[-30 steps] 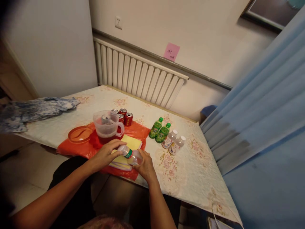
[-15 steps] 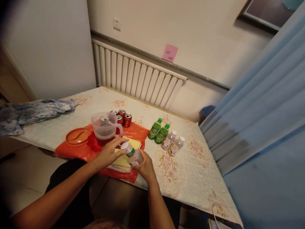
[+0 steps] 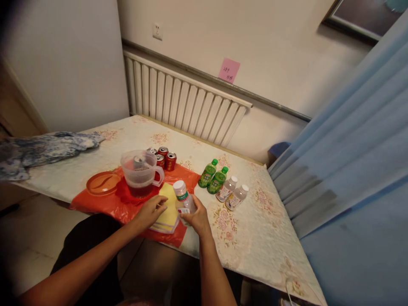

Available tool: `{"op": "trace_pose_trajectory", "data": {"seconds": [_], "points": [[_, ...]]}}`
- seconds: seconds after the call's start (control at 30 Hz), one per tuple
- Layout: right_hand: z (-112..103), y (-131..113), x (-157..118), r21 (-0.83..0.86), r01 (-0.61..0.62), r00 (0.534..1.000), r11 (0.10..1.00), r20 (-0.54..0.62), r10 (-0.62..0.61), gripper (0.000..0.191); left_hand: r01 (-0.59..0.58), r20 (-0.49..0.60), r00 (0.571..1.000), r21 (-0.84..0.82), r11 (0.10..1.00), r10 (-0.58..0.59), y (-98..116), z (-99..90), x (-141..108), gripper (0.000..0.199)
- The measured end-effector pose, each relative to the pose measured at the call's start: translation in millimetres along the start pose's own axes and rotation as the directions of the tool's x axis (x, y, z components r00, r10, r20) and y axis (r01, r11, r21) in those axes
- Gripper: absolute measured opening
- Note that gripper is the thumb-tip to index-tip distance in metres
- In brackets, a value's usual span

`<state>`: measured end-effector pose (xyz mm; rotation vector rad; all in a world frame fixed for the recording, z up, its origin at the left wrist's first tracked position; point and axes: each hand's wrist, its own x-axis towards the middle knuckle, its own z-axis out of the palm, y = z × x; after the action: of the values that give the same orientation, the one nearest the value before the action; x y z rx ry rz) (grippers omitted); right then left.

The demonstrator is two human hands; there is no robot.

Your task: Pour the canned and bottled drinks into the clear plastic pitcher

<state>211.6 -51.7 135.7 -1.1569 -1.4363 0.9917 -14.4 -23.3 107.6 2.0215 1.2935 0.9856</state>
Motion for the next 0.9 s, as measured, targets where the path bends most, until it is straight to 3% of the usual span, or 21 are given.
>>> {"op": "trace_pose_trajectory", "data": {"seconds": [0.13,0.2,0.33,0.6,0.9], "points": [[4.3,0.8,28.9,0.194,-0.028,1.0,0.981,0.02,0.024,0.072,-0.086,0.076,0.995,0.321,0.943,0.065,-27.5,24.9,3.6,0.026],[8.5,3.7,46.4,0.24,-0.012,1.0,0.971,-0.006,0.014,0.071,-0.107,0.106,0.992,0.38,0.919,0.071,-34.4,32.7,7.1,0.025],[19.7,14.2,84.4,0.288,0.007,0.998,0.958,-0.062,0.012,0.071,-0.115,0.139,0.989,0.433,0.894,0.059,-43.9,42.3,9.2,0.019],[54.1,34.4,153.8,0.195,0.063,0.994,0.979,-0.102,-0.043,0.069,-0.15,0.114,0.988,0.516,0.843,0.105,-51.4,48.9,0.0,0.022],[101.3,49.7,188.6,0.102,0.103,0.986,0.989,-0.142,-0.088,0.069,-0.153,0.098,0.988,0.498,0.854,0.12,-55.7,51.7,-2.9,0.021]]}}
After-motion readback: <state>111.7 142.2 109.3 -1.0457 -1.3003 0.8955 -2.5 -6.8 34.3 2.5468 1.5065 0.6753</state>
